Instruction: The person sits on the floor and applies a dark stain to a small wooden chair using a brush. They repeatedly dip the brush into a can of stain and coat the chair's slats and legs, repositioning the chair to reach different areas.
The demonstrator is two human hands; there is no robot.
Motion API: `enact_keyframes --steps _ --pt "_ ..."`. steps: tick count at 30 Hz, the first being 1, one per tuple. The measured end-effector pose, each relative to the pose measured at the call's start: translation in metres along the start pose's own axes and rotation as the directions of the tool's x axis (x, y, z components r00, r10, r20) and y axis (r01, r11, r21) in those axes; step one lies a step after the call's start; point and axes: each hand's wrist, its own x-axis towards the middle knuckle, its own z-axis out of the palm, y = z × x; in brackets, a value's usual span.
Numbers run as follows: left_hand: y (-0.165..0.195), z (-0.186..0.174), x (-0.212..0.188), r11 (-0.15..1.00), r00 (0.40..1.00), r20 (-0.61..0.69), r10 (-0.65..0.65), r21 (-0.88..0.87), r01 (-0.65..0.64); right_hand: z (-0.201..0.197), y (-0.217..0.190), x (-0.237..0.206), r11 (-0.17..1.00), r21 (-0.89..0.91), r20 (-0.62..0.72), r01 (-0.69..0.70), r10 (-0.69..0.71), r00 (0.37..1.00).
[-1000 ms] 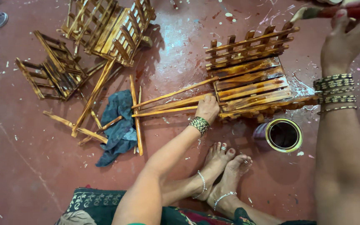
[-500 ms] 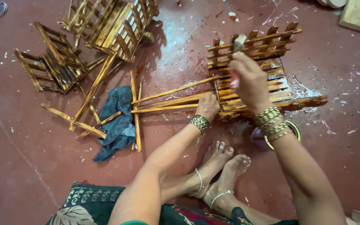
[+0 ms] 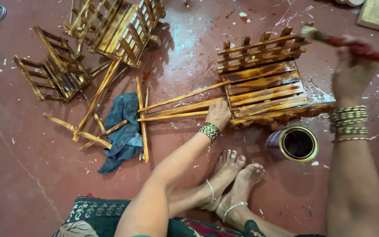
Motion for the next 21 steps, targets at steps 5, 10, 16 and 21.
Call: enact_keyframes --steps 5,10,16,21 --pt "-0.021 -0.008 0.003 1.000 0.997 -0.079 0.004 0.023 -0.002 0.001 -0.001 0.018 0.919 0.393 -0.045 -0.007 0.027 0.999" --pt "-0.025 -0.009 0.006 1.000 0.999 -0.032 -0.001 0.022 0.002 0.041 -0.070 0.012 0.963 -0.012 0.008 0.267 -0.267 0.964" --pt "-0.010 0.005 0.001 0.998 0.996 -0.094 -0.004 0.064 0.010 0.073 -0.146 -0.020 0.912 0.062 0.268 0.405 -0.406 0.874" --pt "-0.013 0.003 -0.001 0.999 0.994 -0.112 0.009 0.041 -0.005 0.086 -0.184 -0.031 0.872 0.228 0.364 0.433 -0.489 0.793"
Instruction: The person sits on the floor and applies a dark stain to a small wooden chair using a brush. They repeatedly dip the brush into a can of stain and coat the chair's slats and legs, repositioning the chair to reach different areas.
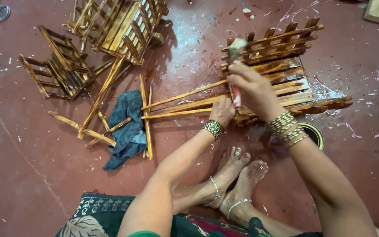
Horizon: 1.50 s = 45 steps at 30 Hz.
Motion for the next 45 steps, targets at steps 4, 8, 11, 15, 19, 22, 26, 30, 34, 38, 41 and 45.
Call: enact_keyframes --steps 4,8,11,15,19,22,26,30,34,38,41,45 --pt "-0.002 0.000 -0.001 0.999 0.996 -0.084 0.001 0.035 0.002 0.006 -0.008 0.006 0.993 0.115 0.058 0.000 -0.007 0.998" --pt "-0.003 0.000 -0.001 1.000 1.000 0.022 0.003 0.028 -0.004 0.003 0.012 -0.002 0.937 0.342 -0.050 -0.070 0.092 0.994" --pt "-0.003 -0.002 0.000 1.000 1.000 0.025 0.002 0.000 -0.002 -0.017 0.049 -0.018 0.885 0.432 -0.134 -0.174 0.254 0.958" --pt "-0.002 -0.002 0.000 1.000 1.000 0.026 -0.003 -0.025 0.004 -0.059 0.107 -0.051 0.731 0.635 -0.300 -0.252 0.533 0.791" --pt "0.000 0.002 0.001 1.000 1.000 0.017 -0.001 0.024 0.001 -0.083 0.146 -0.077 0.709 0.606 -0.414 -0.360 0.668 0.618" --pt "-0.001 0.002 0.002 1.000 1.000 0.018 -0.005 0.016 0.005 -0.085 0.154 -0.081 0.785 0.529 -0.497 -0.323 0.595 0.632" --pt "-0.006 0.000 0.001 1.000 1.000 0.026 0.001 0.006 -0.001 -0.075 0.147 -0.072 0.882 0.358 -0.465 -0.308 0.454 0.760" --pt "-0.002 0.003 0.001 1.000 0.999 0.035 -0.003 -0.010 0.003 -0.055 0.117 -0.055 0.943 -0.002 -0.365 -0.333 0.309 0.878" --pt "-0.001 0.005 0.000 1.000 1.000 0.015 -0.001 0.019 0.000 -0.034 0.072 -0.036 0.962 -0.130 -0.168 -0.240 0.217 0.962" --pt "-0.003 0.005 -0.001 1.000 0.999 0.052 -0.009 0.005 0.008 -0.032 0.048 -0.031 0.980 0.069 -0.055 -0.186 0.190 0.980" --pt "-0.003 0.004 -0.001 1.000 0.999 0.045 -0.013 -0.008 0.013 -0.042 0.065 -0.041 0.963 0.173 -0.070 -0.205 0.220 0.973" --pt "-0.001 0.005 -0.001 1.000 1.000 0.021 -0.010 -0.018 0.010 -0.062 0.117 -0.067 0.895 0.345 -0.155 -0.282 0.350 0.924"
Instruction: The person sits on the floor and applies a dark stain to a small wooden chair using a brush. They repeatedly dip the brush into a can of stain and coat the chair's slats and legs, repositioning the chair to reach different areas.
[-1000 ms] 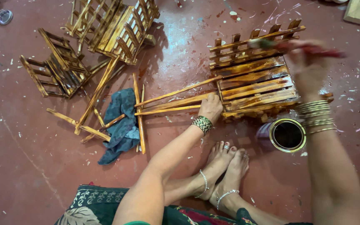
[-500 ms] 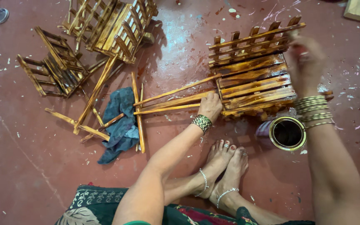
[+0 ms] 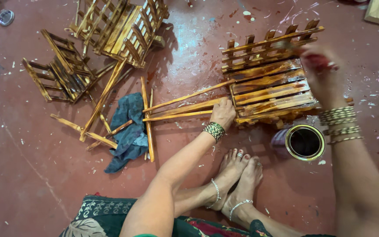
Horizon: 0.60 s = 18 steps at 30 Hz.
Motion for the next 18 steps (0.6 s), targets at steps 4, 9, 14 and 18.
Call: enact_keyframes --steps 4,9,14,18 --pt "-0.003 -0.001 -0.001 1.000 1.000 0.009 0.004 0.012 -0.004 -0.030 0.030 -0.001 0.991 0.026 -0.198 -0.132 0.134 0.971" --pt "-0.001 0.000 0.001 1.000 1.000 0.003 0.003 0.004 -0.003 -0.012 0.015 0.004 0.996 0.077 -0.162 -0.041 0.053 0.985" --pt "-0.001 0.000 0.001 1.000 1.000 0.021 -0.002 -0.002 0.002 0.058 -0.044 0.002 0.881 -0.416 0.144 0.223 -0.179 0.973" --pt "-0.001 0.000 -0.003 1.000 0.999 0.035 0.008 0.004 -0.008 0.109 -0.087 0.000 0.910 -0.304 0.253 0.282 -0.208 0.945"
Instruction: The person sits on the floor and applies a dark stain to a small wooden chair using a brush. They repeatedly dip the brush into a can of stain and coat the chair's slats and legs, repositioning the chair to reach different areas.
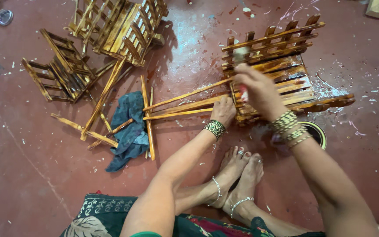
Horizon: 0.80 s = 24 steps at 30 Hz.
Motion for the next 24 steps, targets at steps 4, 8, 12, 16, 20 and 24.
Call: enact_keyframes --steps 4,8,12,16,20,24 --pt "0.000 0.000 -0.001 0.995 1.000 -0.029 0.009 0.104 -0.006 0.010 -0.020 0.017 0.986 0.164 0.110 0.018 -0.036 0.993" --pt "-0.001 -0.001 0.001 0.998 1.000 -0.011 0.001 0.070 -0.001 -0.002 -0.007 0.017 0.991 0.131 0.096 0.036 -0.049 0.994" --pt "-0.002 -0.001 0.001 1.000 0.999 -0.051 -0.010 0.004 0.011 -0.026 0.033 -0.005 0.961 0.267 -0.045 -0.069 0.085 0.995" --pt "-0.001 -0.001 0.001 1.000 0.996 -0.094 -0.002 0.029 0.004 -0.052 0.089 -0.032 0.901 0.381 -0.163 -0.208 0.287 0.944" --pt "0.002 -0.001 0.003 1.000 0.997 -0.071 0.004 0.028 -0.002 -0.072 0.132 -0.053 0.829 0.488 -0.249 -0.273 0.431 0.867" --pt "0.002 -0.002 0.002 1.000 0.996 -0.091 0.001 0.021 0.001 -0.077 0.135 -0.058 0.922 0.276 -0.321 -0.272 0.355 0.878"
